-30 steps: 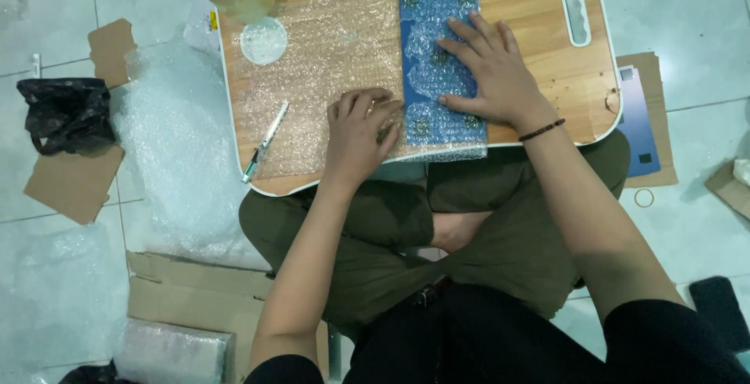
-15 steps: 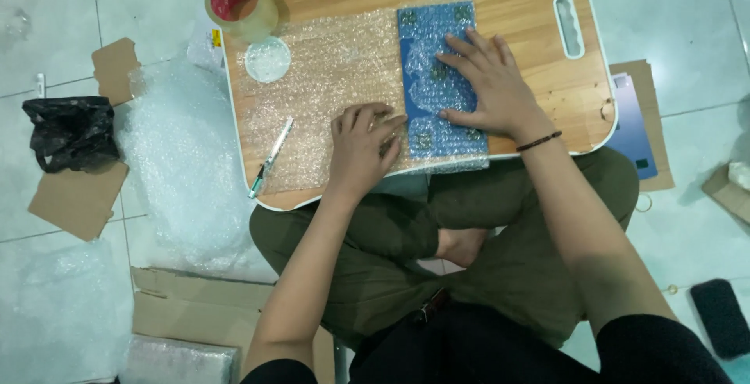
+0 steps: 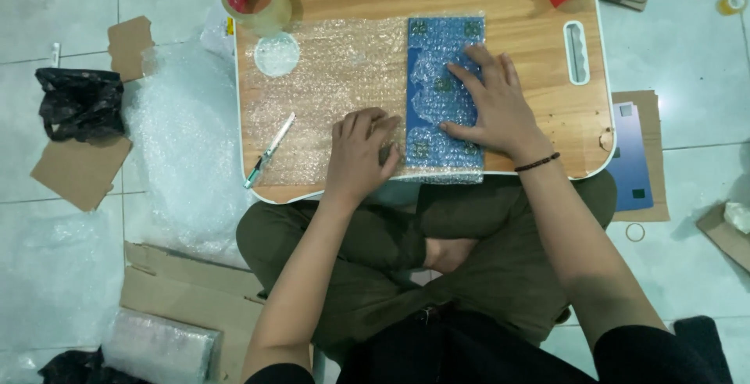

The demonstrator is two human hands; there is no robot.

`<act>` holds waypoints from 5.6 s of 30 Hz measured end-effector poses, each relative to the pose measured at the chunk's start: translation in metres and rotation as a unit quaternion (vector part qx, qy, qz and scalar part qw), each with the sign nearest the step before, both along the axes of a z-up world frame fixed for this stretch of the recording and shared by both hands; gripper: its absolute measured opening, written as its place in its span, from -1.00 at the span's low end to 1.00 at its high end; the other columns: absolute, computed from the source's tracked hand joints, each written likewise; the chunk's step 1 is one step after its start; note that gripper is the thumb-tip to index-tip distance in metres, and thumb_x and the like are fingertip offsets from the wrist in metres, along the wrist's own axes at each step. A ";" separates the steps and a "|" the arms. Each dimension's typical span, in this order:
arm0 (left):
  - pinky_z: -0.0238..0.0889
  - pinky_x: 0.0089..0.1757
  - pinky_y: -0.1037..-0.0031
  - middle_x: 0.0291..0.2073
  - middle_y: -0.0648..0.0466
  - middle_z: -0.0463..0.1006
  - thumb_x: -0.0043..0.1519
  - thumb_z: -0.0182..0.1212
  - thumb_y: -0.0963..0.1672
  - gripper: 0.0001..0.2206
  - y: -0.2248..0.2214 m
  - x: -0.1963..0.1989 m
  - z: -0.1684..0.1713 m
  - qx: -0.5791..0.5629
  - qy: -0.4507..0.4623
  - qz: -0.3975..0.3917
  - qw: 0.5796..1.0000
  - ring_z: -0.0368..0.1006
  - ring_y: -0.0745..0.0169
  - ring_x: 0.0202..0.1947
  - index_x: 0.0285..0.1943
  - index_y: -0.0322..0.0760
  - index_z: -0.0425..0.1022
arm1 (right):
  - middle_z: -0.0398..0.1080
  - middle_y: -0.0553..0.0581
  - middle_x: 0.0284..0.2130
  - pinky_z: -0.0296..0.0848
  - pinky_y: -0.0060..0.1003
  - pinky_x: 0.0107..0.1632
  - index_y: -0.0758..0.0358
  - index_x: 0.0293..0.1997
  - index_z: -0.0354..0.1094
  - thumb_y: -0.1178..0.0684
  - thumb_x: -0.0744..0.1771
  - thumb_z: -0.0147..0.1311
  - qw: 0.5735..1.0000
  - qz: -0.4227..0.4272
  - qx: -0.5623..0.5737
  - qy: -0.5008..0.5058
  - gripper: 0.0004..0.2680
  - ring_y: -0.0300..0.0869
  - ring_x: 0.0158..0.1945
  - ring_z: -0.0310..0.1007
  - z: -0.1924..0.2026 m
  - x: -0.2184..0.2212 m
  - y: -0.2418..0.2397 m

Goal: Wrapping a blue electronic device in multiple layers of bubble wrap and securing it with adhesive tape on a portable desk.

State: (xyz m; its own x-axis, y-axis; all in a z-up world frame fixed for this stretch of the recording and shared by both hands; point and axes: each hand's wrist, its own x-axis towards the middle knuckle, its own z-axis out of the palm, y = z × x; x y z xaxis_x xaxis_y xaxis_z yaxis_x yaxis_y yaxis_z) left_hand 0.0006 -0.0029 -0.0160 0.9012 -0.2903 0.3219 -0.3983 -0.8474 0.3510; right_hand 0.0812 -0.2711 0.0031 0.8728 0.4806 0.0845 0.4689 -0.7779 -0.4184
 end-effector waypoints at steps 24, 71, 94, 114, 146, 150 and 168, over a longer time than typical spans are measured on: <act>0.25 -0.13 0.12 -0.19 -0.09 0.45 0.22 0.26 -0.19 -0.74 0.111 -0.056 0.038 -0.007 0.059 0.277 0.959 0.38 -0.11 -0.15 0.09 -0.28 0.49 | 0.08 0.32 0.40 -0.39 0.15 0.52 0.18 0.44 0.19 -0.46 0.25 0.09 0.997 0.027 0.022 -0.073 -0.32 0.14 0.56 -0.22 -0.003 -0.001 0.001; 0.31 0.00 -0.16 0.08 -0.54 0.45 0.40 0.08 -0.02 -0.42 0.102 -0.028 0.090 -0.304 0.323 0.346 0.827 0.44 -0.50 0.13 0.54 -0.28 -0.01 | 0.20 0.11 0.39 -0.20 0.08 0.52 -0.05 0.36 0.27 -0.42 0.31 0.01 0.988 0.140 0.053 -0.042 -0.50 -0.02 0.51 0.04 0.006 -0.032 0.007; 0.43 -0.37 0.06 -0.21 -0.08 0.32 0.25 0.14 -0.21 -0.63 0.057 -0.004 0.059 -0.004 0.084 0.146 0.986 0.49 -0.30 -0.26 0.27 -0.22 0.46 | 0.34 0.06 0.28 0.08 0.10 0.45 0.03 0.23 0.40 -0.19 0.33 0.18 0.984 0.100 0.069 -0.134 -0.65 0.06 0.42 0.22 0.001 -0.071 0.015; 0.08 0.19 -0.15 0.27 -0.11 0.33 0.31 0.11 -0.02 -0.58 -0.017 0.019 0.040 0.013 -0.009 -0.053 0.998 0.15 -0.28 0.36 0.37 -0.01 0.41 | 0.39 0.35 -0.07 0.50 0.05 -0.07 0.38 -0.02 0.35 0.15 0.45 0.01 0.959 -0.159 0.199 -0.124 -0.90 0.26 -0.01 0.45 0.019 0.004 -0.061; 0.10 0.20 0.15 0.30 0.03 0.45 -0.38 0.77 0.38 0.37 -0.189 0.263 -0.035 0.038 -0.018 -0.062 0.997 0.35 0.06 0.28 0.49 -0.29 0.08 | 0.43 0.06 -0.42 0.38 -0.57 -0.42 0.42 -0.01 0.46 0.13 0.39 0.16 0.891 -0.258 0.339 0.159 -0.85 -0.36 -0.44 0.40 0.019 0.087 -0.095; 0.16 0.15 0.17 0.19 0.13 0.56 -0.20 0.67 0.36 0.19 -0.192 0.261 -0.035 0.017 -0.013 -0.080 0.997 0.47 0.16 0.19 0.52 -0.03 0.06 | 0.44 0.03 -0.47 0.30 -0.54 -0.43 0.31 -0.18 0.51 0.03 0.42 0.04 0.858 -0.319 0.353 0.191 -0.83 -0.36 -0.43 0.36 0.021 0.097 -0.094; 0.17 0.01 0.30 -0.02 0.18 0.50 -0.01 0.40 0.49 -0.02 -0.207 0.249 -0.029 0.048 -0.041 -0.064 0.996 0.44 0.29 -0.17 0.51 0.38 0.10 | 0.48 0.11 -0.34 0.43 -0.57 -0.29 0.35 -0.19 0.49 0.11 0.39 0.08 0.810 -0.328 0.427 0.231 -0.88 -0.29 -0.31 0.49 0.019 0.094 -0.098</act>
